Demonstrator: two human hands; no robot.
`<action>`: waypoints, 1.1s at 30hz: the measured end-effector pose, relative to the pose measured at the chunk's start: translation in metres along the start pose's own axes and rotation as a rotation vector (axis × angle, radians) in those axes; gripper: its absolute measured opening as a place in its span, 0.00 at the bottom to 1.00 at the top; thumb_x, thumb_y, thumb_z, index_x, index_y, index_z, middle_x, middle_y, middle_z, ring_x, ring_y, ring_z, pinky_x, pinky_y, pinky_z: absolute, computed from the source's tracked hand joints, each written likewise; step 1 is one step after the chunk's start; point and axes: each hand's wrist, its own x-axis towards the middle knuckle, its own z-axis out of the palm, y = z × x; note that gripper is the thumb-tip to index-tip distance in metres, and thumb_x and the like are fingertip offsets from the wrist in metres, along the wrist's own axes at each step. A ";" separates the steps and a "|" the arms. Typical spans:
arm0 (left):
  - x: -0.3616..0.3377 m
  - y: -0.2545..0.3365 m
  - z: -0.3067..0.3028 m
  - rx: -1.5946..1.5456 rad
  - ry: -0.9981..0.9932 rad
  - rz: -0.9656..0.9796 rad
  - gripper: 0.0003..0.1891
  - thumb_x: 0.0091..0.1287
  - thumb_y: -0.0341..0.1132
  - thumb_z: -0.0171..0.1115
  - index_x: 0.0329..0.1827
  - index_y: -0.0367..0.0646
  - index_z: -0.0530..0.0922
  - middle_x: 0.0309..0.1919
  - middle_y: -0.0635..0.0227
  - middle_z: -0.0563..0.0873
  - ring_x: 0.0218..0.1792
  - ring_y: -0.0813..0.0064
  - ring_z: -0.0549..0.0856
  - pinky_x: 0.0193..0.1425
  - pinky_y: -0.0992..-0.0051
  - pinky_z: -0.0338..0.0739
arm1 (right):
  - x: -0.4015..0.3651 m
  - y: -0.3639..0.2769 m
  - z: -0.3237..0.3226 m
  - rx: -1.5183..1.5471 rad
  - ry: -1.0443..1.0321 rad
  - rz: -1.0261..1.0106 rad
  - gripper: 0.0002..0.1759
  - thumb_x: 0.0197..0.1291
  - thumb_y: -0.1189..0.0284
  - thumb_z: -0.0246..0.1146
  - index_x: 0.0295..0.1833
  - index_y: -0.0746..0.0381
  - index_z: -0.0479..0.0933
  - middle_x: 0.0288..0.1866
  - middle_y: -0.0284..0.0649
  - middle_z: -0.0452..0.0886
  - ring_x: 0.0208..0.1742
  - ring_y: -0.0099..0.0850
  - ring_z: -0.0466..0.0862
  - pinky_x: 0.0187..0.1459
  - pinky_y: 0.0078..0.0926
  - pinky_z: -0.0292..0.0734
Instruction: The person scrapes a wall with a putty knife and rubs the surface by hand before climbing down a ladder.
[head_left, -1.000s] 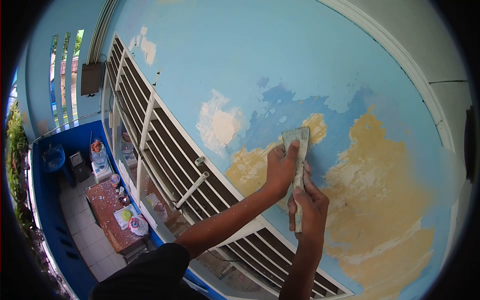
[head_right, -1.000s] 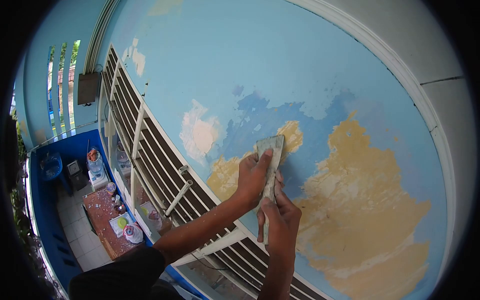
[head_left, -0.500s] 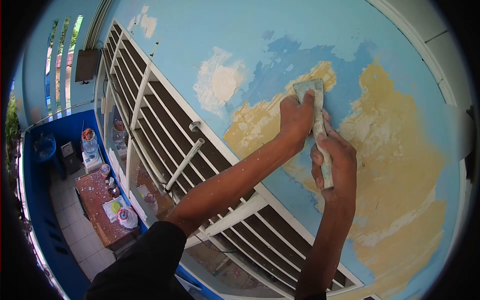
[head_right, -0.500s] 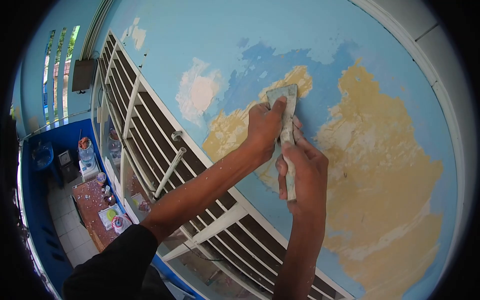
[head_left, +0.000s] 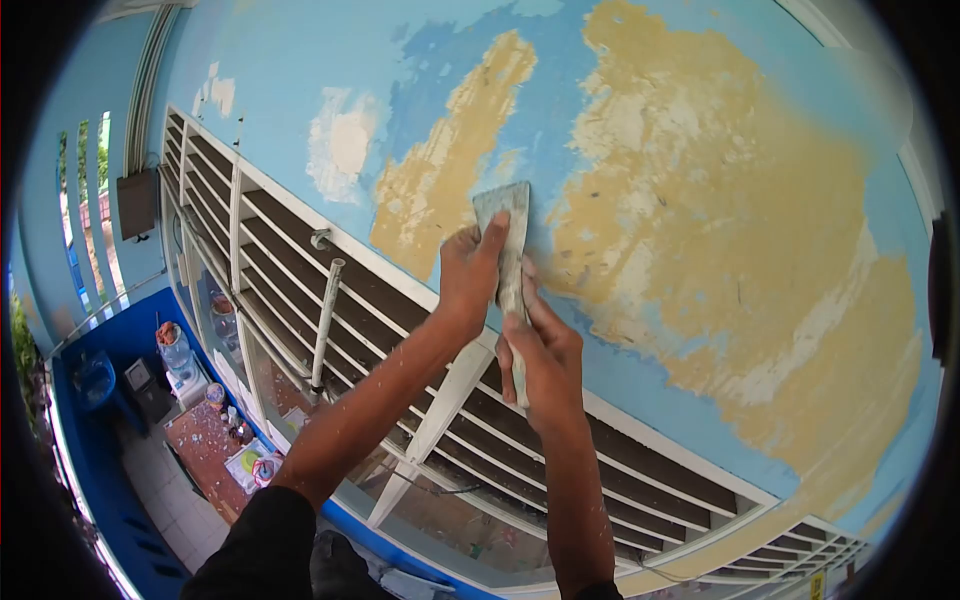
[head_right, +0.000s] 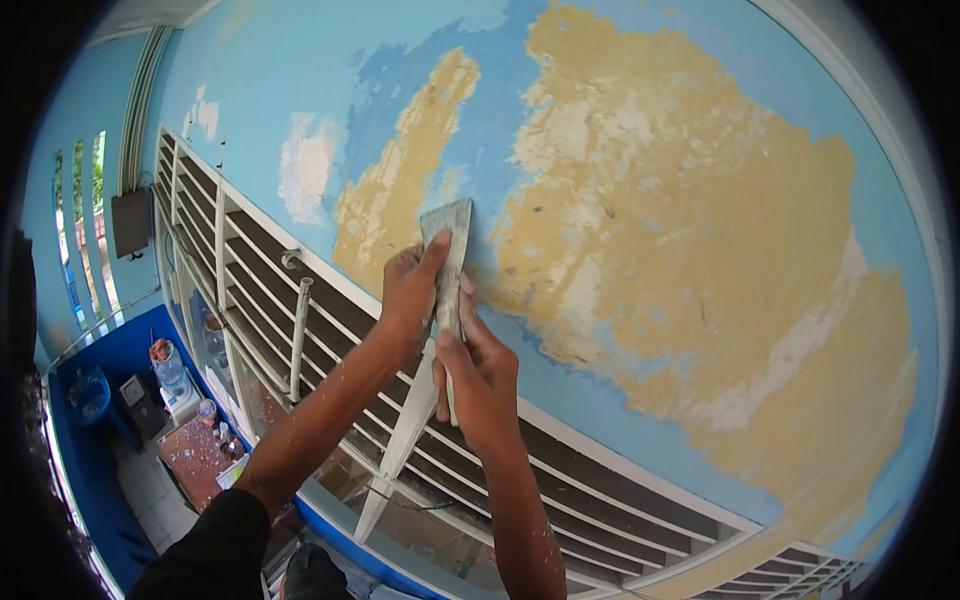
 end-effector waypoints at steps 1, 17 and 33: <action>-0.014 -0.013 0.005 -0.011 -0.021 -0.002 0.20 0.78 0.49 0.60 0.41 0.37 0.77 0.22 0.61 0.85 0.20 0.71 0.85 0.24 0.73 0.81 | -0.016 0.010 -0.009 -0.006 0.021 0.009 0.32 0.76 0.71 0.55 0.83 0.60 0.59 0.28 0.31 0.72 0.24 0.15 0.70 0.17 0.16 0.69; -0.121 -0.104 0.119 0.179 -0.434 -0.099 0.16 0.79 0.41 0.59 0.43 0.32 0.79 0.21 0.65 0.85 0.20 0.77 0.86 0.21 0.75 0.79 | -0.168 0.038 -0.080 0.381 0.549 -0.054 0.34 0.71 0.74 0.53 0.80 0.72 0.57 0.24 0.36 0.72 0.17 0.20 0.69 0.11 0.19 0.65; -0.114 -0.106 0.145 0.207 -0.441 -0.023 0.17 0.79 0.41 0.59 0.38 0.33 0.80 0.20 0.64 0.84 0.19 0.76 0.85 0.21 0.74 0.77 | -0.162 0.034 -0.100 0.314 0.561 -0.125 0.33 0.71 0.73 0.55 0.79 0.71 0.61 0.26 0.36 0.76 0.19 0.17 0.71 0.12 0.16 0.66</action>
